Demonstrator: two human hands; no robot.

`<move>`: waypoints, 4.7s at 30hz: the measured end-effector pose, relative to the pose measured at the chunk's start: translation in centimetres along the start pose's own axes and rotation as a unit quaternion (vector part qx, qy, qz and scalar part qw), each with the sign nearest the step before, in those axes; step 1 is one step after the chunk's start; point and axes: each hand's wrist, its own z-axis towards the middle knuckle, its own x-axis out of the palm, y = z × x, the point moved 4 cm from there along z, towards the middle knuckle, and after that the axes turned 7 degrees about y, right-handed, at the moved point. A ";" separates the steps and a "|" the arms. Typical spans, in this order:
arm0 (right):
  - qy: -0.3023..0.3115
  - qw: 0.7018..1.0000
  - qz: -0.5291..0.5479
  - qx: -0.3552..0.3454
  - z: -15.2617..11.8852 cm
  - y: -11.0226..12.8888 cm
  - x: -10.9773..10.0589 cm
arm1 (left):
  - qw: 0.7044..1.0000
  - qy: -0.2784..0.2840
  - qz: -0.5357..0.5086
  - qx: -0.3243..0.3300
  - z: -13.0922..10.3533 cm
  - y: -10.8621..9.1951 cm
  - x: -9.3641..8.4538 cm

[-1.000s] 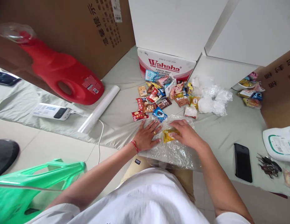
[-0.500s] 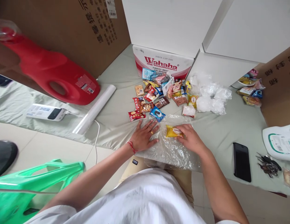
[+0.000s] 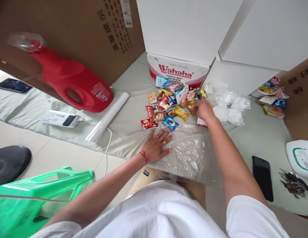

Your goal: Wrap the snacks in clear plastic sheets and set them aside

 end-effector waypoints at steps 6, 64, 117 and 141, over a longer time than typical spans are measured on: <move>0.117 0.990 -0.070 0.022 2.1 -0.6 0.8 | 1.000 -0.005 0.002 0.001 0.0 0.0 0.0; 0.104 0.977 -0.047 0.178 -10.1 6.4 1.1 | 1.000 -0.005 0.002 -0.002 0.2 0.1 0.2; -0.052 0.964 0.221 -0.140 -30.0 6.1 0.7 | 0.932 -0.219 -0.051 0.284 -8.8 -3.6 -2.2; 0.056 0.952 0.261 -0.153 -25.4 3.3 -1.3 | 0.935 -0.176 -0.305 0.032 -6.7 -3.0 -2.1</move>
